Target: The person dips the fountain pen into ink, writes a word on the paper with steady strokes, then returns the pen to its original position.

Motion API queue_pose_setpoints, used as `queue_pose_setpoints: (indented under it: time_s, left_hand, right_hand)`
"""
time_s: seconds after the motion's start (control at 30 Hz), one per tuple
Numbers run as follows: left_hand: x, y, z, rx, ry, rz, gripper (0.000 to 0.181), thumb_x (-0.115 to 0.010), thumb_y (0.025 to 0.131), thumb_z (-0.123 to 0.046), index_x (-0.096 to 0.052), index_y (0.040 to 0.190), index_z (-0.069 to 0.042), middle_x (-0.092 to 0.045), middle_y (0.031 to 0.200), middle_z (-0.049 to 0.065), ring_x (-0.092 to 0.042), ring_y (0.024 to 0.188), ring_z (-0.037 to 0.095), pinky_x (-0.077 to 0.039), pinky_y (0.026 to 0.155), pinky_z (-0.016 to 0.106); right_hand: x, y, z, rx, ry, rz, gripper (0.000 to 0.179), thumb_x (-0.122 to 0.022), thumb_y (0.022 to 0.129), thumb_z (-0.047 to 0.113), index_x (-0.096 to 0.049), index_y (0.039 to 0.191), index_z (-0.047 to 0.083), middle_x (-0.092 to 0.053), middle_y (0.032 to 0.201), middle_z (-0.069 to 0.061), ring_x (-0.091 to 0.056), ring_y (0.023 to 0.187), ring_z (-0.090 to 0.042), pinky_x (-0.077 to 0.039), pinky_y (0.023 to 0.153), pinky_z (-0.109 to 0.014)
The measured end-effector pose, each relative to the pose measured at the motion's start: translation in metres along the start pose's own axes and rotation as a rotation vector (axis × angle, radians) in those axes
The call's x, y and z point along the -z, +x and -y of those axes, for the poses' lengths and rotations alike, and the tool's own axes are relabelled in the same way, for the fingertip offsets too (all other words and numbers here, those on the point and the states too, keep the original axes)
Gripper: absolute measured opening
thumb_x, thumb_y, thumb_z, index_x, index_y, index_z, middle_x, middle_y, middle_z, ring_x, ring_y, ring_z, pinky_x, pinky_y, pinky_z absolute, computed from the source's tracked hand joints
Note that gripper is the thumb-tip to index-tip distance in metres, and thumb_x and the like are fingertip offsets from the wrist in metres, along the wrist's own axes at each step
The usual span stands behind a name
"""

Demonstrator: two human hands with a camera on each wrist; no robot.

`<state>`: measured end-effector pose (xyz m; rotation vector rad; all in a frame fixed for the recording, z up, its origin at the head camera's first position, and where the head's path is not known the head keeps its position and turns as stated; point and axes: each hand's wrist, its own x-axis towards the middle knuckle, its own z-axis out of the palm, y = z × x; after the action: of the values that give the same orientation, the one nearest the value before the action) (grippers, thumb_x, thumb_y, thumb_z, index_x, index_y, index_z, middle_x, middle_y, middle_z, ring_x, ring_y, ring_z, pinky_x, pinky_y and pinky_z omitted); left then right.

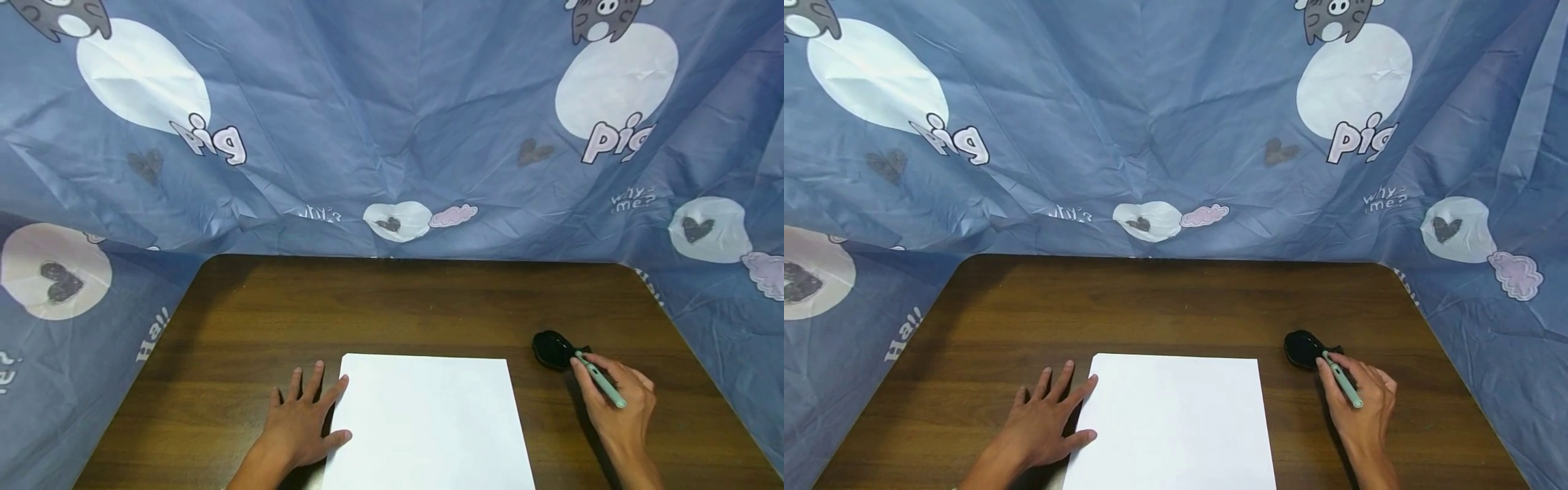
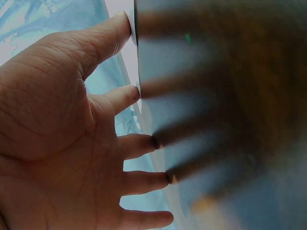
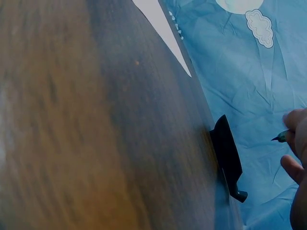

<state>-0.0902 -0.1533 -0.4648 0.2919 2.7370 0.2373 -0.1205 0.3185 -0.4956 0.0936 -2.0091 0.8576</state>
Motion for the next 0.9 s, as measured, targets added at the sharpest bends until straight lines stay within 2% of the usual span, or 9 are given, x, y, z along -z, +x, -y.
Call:
queue_pose_setpoints:
  time_s: [0.1, 0.17, 0.23, 0.3, 0.5, 0.57, 0.7, 0.77, 0.9]
  left_hand:
    - [0.0006, 0.0004, 0.0002, 0.000, 0.002, -0.001, 0.084, -0.060, 0.087, -0.067, -0.032, 0.157, -0.029, -0.016, 0.164, 0.019, -0.017, 0.144, 0.055, -0.019, 0.100, 0.079]
    - [0.0011, 0.0006, 0.0005, 0.000, 0.001, 0.000, 0.084, -0.060, 0.087, -0.067, -0.032, 0.157, -0.029, -0.016, 0.164, 0.019, -0.017, 0.144, 0.055, -0.019, 0.101, 0.079]
    - [0.0016, 0.0006, 0.0011, 0.001, 0.002, 0.002, 0.084, -0.060, 0.088, -0.067, -0.032, 0.157, -0.029, -0.016, 0.164, 0.019, -0.017, 0.144, 0.055, -0.019, 0.101, 0.079]
    - [0.0017, 0.0003, 0.0018, 0.002, 0.000, 0.001, 0.084, -0.060, 0.088, -0.066, -0.032, 0.157, -0.029, -0.016, 0.164, 0.019, -0.017, 0.144, 0.054, -0.019, 0.101, 0.079]
    - [0.0009, -0.0005, 0.0036, 0.002, -0.001, -0.010, 0.084, -0.062, 0.087, -0.066, -0.033, 0.157, -0.029, -0.017, 0.164, 0.019, -0.018, 0.144, 0.055, -0.020, 0.100, 0.079]
    - [0.0005, -0.0013, 0.0039, 0.003, 0.003, -0.011, 0.085, -0.062, 0.087, -0.067, -0.033, 0.157, -0.029, -0.017, 0.164, 0.019, -0.018, 0.144, 0.055, -0.020, 0.100, 0.079]
    - [-0.0009, -0.0023, 0.0034, 0.000, 0.004, -0.013, 0.085, -0.061, 0.087, -0.067, -0.032, 0.157, -0.029, -0.017, 0.164, 0.019, -0.018, 0.144, 0.054, -0.020, 0.100, 0.079]
    - [-0.0021, -0.0022, 0.0028, -0.006, -0.003, -0.014, 0.085, -0.061, 0.087, -0.066, -0.031, 0.157, -0.029, -0.017, 0.164, 0.019, -0.018, 0.144, 0.055, -0.020, 0.100, 0.079]
    - [-0.0028, -0.0019, 0.0024, -0.008, -0.010, -0.016, 0.085, -0.061, 0.087, -0.066, -0.031, 0.157, -0.029, -0.016, 0.164, 0.019, -0.017, 0.144, 0.055, -0.020, 0.100, 0.079]
  right_hand:
    - [0.0026, -0.0002, 0.0021, -0.057, -0.056, 0.031, 0.012, -0.082, 0.074, 0.007, -0.076, 0.083, 0.001, -0.073, 0.076, -0.001, -0.048, 0.079, 0.025, -0.032, 0.084, -0.016]
    - [0.0030, -0.0006, 0.0023, -0.076, -0.099, 0.045, 0.013, -0.080, 0.077, 0.011, -0.075, 0.082, 0.001, -0.073, 0.075, -0.003, -0.044, 0.079, 0.027, -0.032, 0.084, -0.015]
    - [0.0017, -0.0009, 0.0023, -0.076, -0.130, 0.044, 0.013, -0.079, 0.077, 0.012, -0.074, 0.080, 0.000, -0.072, 0.072, -0.010, -0.041, 0.079, 0.027, -0.032, 0.083, -0.015]
    - [-0.0005, -0.0005, 0.0029, -0.076, -0.146, 0.035, 0.013, -0.078, 0.076, 0.012, -0.075, 0.080, 0.001, -0.071, 0.072, -0.016, -0.041, 0.079, 0.024, -0.032, 0.081, -0.015]
    - [-0.0032, -0.0012, 0.0064, -0.121, -0.155, 0.040, 0.014, -0.076, 0.074, 0.012, -0.076, 0.083, 0.001, -0.072, 0.071, -0.015, -0.046, 0.075, 0.010, -0.031, 0.077, -0.016]
    - [-0.0034, -0.0026, 0.0070, -0.145, -0.160, 0.044, 0.015, -0.076, 0.074, 0.013, -0.076, 0.083, 0.002, -0.071, 0.069, -0.010, -0.046, 0.075, 0.010, -0.031, 0.075, -0.017]
    - [-0.0025, -0.0048, 0.0065, -0.191, -0.158, 0.045, 0.014, -0.078, 0.073, 0.014, -0.076, 0.082, 0.003, -0.065, 0.070, 0.016, -0.045, 0.073, 0.013, -0.031, 0.069, -0.016]
    - [-0.0013, -0.0049, 0.0061, -0.198, -0.143, 0.045, 0.014, -0.079, 0.074, 0.013, -0.076, 0.083, 0.004, -0.062, 0.075, 0.024, -0.046, 0.073, 0.015, -0.032, 0.069, -0.015]
    - [-0.0016, -0.0035, 0.0067, -0.190, -0.112, 0.051, 0.013, -0.081, 0.074, 0.011, -0.078, 0.086, 0.006, -0.066, 0.077, 0.020, -0.050, 0.066, 0.017, -0.035, 0.064, -0.010]
